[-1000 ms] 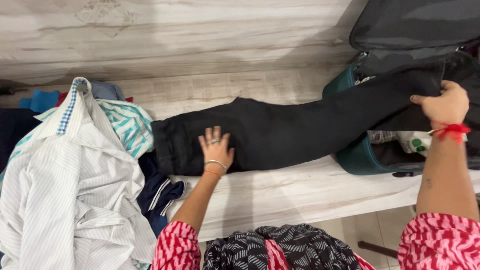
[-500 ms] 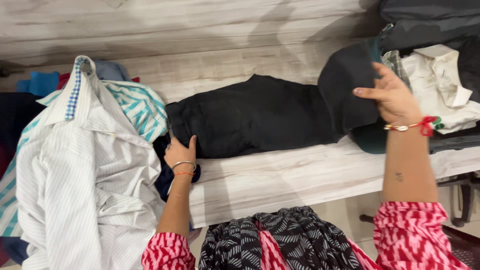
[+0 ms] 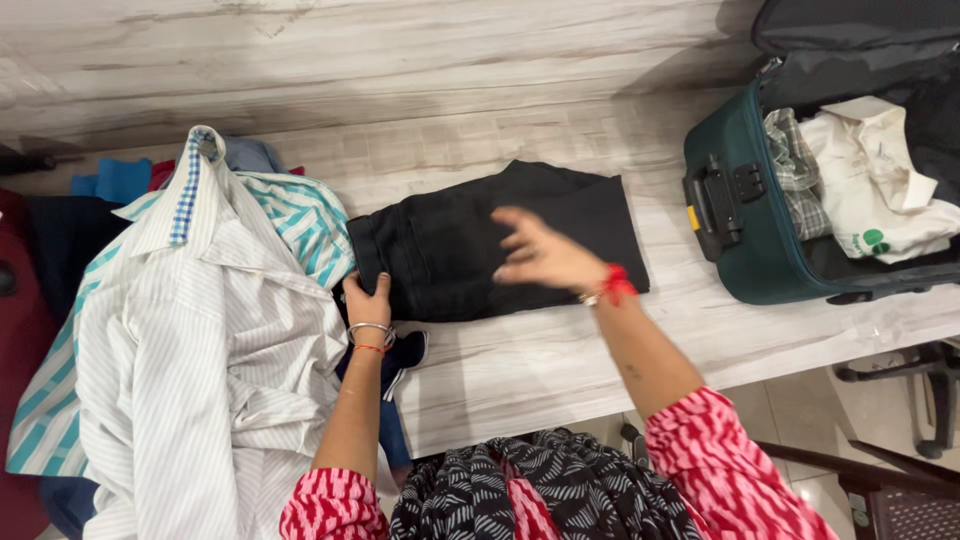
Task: The person folds a white shirt and a pair of black trousers by hand on a counter before placing them into an open suitcase.
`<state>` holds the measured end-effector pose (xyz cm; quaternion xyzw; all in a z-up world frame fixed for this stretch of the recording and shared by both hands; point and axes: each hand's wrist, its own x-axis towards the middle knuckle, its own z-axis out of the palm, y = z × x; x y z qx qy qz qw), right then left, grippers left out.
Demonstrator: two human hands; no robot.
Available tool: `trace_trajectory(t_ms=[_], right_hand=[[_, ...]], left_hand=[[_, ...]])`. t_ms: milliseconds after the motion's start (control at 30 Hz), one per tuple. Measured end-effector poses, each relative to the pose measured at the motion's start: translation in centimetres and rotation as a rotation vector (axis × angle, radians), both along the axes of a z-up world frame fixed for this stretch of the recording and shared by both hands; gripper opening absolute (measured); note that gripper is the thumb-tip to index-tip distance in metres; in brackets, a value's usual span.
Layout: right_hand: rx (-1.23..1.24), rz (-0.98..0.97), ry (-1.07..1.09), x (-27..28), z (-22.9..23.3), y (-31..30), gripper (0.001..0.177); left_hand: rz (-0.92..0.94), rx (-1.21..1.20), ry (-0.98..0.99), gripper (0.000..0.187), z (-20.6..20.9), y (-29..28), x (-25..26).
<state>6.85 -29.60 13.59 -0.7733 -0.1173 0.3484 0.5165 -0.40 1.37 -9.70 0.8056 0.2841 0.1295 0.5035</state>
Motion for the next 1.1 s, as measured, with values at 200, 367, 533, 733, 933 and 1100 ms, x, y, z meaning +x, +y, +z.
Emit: trace_trajectory(t_ms=[200,367,533,733,933,1100], right_hand=[[0.691,-0.369,0.293,0.0,-10.4,-1.5,0.090],[0.617,-0.833,0.353,2.0,-15.1,-8.2,0.078],[-0.108,-0.732,-0.472,3.5,-20.1,-10.9,0.073],[-0.737,-0.278,-0.950,4.4,-20.5,-11.7,0.072],[-0.880,-0.162,-0.823,4.3,-19.9,-12.2,0.078],[-0.933,-0.124,-0.647,5.4,-16.5,-12.6,0.099]], left_hand=[[0.088,0.307,-0.355,0.065,4.8,-3.8,-0.7],[-0.452,0.575,-0.300,0.046,9.4,-9.3,0.8],[-0.799,0.764,-0.146,0.056,7.4,-15.5,4.2],[-0.750,0.881,0.218,0.082,5.1,-16.2,6.3],[-0.570,0.803,0.344,0.083,5.4,-14.6,6.0],[-0.524,0.858,0.494,0.088,6.0,-14.6,6.1]])
